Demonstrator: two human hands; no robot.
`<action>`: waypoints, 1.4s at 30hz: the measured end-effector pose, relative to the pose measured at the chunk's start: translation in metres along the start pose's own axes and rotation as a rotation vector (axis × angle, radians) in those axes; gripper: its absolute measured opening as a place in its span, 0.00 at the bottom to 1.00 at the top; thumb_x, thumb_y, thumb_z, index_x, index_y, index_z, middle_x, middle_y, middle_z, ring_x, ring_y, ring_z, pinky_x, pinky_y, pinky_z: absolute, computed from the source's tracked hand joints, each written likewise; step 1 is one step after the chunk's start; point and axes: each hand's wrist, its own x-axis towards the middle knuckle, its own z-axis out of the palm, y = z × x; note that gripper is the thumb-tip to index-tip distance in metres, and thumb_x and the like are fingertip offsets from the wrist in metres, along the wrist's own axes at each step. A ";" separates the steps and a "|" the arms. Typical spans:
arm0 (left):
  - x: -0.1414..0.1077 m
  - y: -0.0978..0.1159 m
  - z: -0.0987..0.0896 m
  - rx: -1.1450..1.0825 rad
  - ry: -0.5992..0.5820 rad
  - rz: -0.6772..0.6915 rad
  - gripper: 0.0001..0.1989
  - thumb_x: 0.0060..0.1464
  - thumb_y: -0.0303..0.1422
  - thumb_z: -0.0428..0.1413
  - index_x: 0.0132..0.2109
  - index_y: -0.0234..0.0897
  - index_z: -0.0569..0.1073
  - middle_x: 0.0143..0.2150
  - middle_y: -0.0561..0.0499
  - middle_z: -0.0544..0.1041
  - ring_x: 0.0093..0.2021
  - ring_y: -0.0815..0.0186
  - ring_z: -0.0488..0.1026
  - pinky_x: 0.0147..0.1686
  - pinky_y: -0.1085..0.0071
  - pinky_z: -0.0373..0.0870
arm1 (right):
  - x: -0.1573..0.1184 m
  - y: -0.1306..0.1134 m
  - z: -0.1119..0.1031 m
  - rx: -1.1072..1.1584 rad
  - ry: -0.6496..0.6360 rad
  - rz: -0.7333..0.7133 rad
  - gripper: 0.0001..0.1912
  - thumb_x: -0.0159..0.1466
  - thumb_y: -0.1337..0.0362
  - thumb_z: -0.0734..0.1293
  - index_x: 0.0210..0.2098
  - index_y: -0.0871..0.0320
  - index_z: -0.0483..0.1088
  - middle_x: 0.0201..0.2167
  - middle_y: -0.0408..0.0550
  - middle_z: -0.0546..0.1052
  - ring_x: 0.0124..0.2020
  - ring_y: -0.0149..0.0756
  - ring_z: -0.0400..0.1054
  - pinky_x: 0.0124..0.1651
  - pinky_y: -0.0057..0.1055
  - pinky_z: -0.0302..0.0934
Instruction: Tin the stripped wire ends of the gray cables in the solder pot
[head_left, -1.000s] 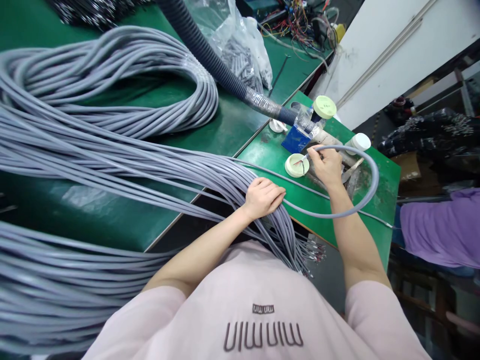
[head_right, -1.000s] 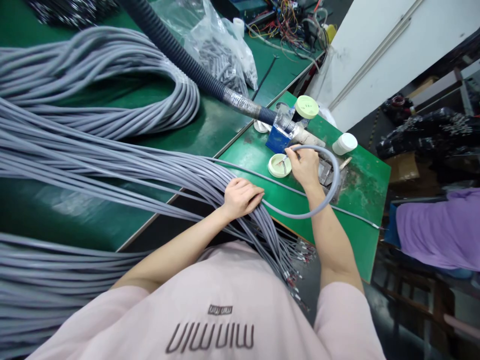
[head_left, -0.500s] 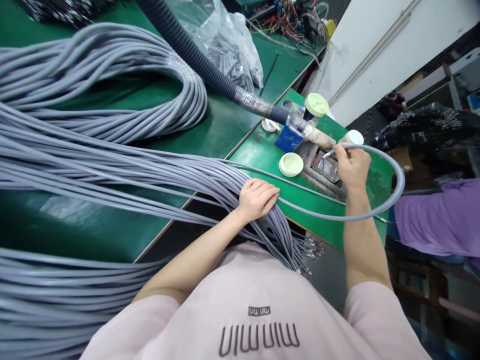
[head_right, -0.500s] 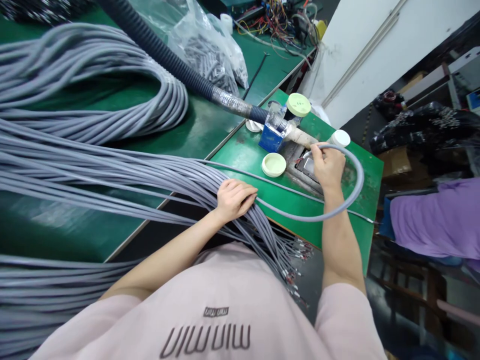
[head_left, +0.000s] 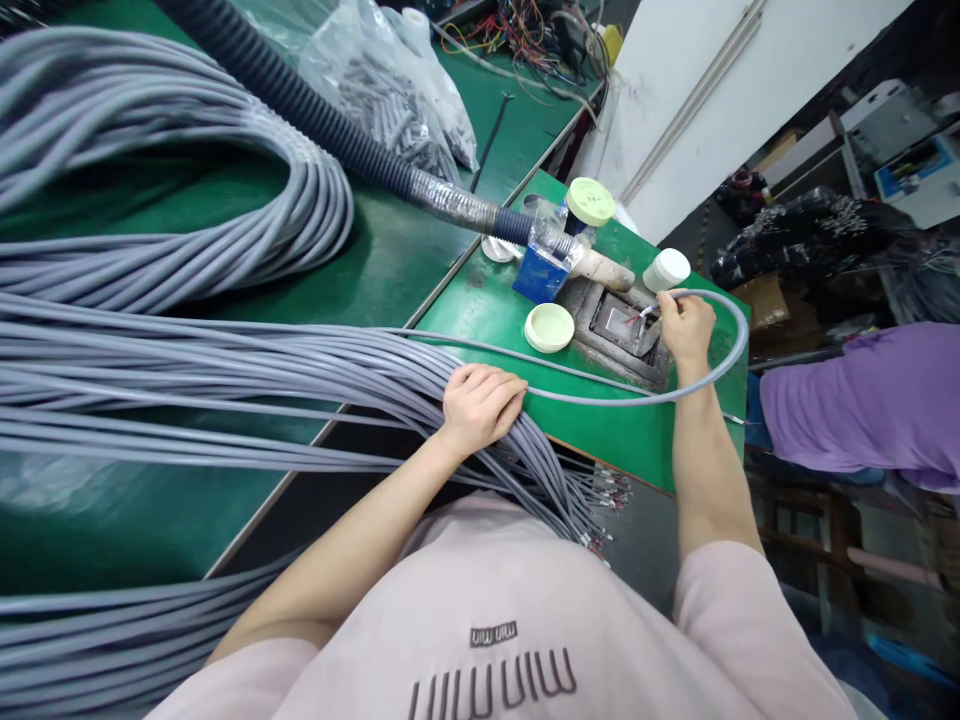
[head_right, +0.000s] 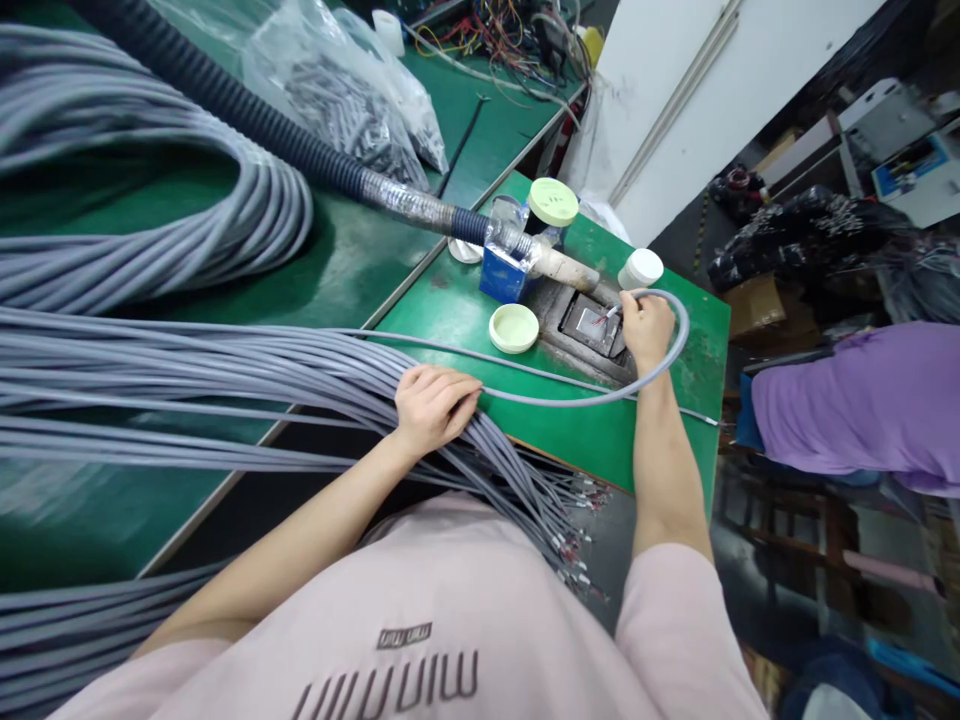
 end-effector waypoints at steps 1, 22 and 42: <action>0.000 0.000 0.000 0.000 0.001 0.004 0.10 0.55 0.27 0.58 0.44 0.42 0.73 0.40 0.52 0.82 0.40 0.63 0.77 0.44 0.62 0.64 | 0.000 0.000 0.002 0.000 0.000 -0.001 0.17 0.64 0.55 0.63 0.29 0.58 0.78 0.30 0.53 0.81 0.32 0.44 0.73 0.36 0.36 0.62; 0.006 0.010 -0.003 -0.122 -0.047 -0.176 0.05 0.59 0.32 0.55 0.40 0.41 0.76 0.36 0.51 0.81 0.38 0.64 0.76 0.48 0.59 0.64 | -0.086 -0.083 -0.087 0.265 0.017 -0.164 0.09 0.65 0.57 0.65 0.41 0.48 0.78 0.40 0.47 0.81 0.44 0.46 0.73 0.52 0.47 0.65; 0.011 0.107 -0.018 -1.277 -0.572 -0.752 0.21 0.55 0.50 0.58 0.33 0.34 0.80 0.30 0.48 0.78 0.33 0.65 0.73 0.36 0.69 0.69 | -0.225 -0.122 -0.115 0.539 -0.377 -0.117 0.04 0.63 0.63 0.67 0.36 0.48 0.74 0.28 0.43 0.78 0.30 0.40 0.72 0.33 0.38 0.66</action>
